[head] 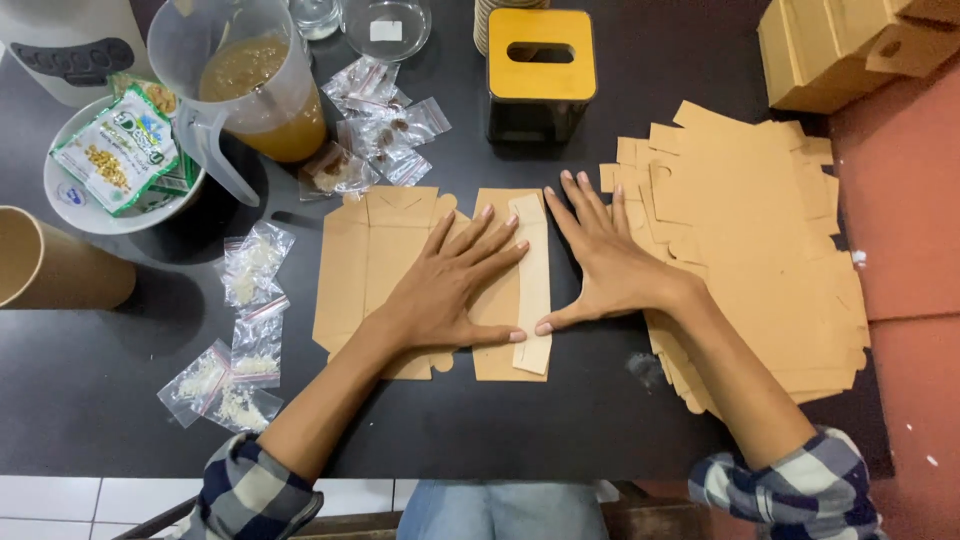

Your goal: The person folds flat cardboard pieces into small boxes by hand, inserts small plastic packets into the assembled box, and closes the flaps. The person then picks up another flat cardboard piece and begins folding it.

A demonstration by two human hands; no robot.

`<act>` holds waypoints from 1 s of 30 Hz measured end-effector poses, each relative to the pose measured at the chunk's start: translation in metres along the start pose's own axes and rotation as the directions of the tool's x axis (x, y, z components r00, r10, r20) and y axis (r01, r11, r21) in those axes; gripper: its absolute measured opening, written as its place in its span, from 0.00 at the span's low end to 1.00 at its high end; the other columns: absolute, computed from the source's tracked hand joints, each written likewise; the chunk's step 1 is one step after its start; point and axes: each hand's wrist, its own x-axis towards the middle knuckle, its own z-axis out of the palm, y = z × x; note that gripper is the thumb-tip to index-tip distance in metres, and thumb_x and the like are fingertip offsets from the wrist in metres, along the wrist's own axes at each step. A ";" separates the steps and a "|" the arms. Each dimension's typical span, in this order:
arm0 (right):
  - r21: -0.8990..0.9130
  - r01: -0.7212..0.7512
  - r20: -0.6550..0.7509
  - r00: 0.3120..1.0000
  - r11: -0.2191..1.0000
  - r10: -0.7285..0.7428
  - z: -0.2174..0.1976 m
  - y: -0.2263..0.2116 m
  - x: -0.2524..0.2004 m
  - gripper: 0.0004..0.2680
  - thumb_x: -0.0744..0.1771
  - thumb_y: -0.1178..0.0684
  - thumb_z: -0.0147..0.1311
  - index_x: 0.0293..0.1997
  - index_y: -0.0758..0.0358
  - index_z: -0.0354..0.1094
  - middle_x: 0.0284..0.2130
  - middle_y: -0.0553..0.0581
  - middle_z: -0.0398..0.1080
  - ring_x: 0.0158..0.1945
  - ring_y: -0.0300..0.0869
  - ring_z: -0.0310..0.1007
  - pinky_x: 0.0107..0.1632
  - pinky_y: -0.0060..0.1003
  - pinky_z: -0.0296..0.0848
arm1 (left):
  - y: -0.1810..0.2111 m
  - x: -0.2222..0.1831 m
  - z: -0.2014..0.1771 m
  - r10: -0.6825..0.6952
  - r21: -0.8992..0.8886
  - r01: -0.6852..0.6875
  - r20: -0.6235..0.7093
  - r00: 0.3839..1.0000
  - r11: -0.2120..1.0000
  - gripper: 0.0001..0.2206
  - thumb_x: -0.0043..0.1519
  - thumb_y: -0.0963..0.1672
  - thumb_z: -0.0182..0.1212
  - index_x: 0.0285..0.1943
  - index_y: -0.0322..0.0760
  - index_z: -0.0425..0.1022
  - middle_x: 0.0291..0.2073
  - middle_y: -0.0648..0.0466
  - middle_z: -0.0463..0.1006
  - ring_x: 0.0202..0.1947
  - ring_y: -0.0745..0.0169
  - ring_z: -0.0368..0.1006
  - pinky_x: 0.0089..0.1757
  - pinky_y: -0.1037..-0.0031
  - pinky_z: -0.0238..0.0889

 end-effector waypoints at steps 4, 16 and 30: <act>0.008 0.042 -0.001 0.999 0.999 -0.042 0.007 0.012 0.000 0.57 0.50 0.28 0.77 0.78 0.68 0.33 0.74 0.78 0.29 0.77 0.69 0.16 0.67 0.69 0.07 | 0.004 0.002 -0.004 -0.005 -0.023 0.006 0.024 1.000 1.000 0.45 0.50 0.69 0.54 0.75 0.51 0.61 0.76 0.51 0.53 0.77 0.46 0.39 0.69 0.46 0.22; 0.190 0.000 -0.180 0.983 0.982 0.035 0.019 0.022 0.005 0.40 0.58 0.38 0.71 0.74 0.61 0.49 0.74 0.70 0.40 0.78 0.64 0.28 0.70 0.68 0.13 | -0.003 0.002 0.006 0.021 -0.008 -0.021 -0.020 1.000 1.000 0.45 0.52 0.68 0.55 0.76 0.50 0.59 0.77 0.51 0.52 0.77 0.46 0.40 0.69 0.46 0.21; 0.268 -0.107 -0.439 0.871 0.957 0.220 0.034 0.015 0.019 0.21 0.66 0.47 0.61 0.65 0.53 0.61 0.66 0.58 0.56 0.75 0.57 0.47 0.73 0.68 0.28 | 0.000 0.000 0.000 0.033 -0.004 -0.033 -0.019 0.999 0.999 0.48 0.53 0.68 0.52 0.77 0.41 0.56 0.76 0.49 0.53 0.78 0.45 0.39 0.68 0.45 0.19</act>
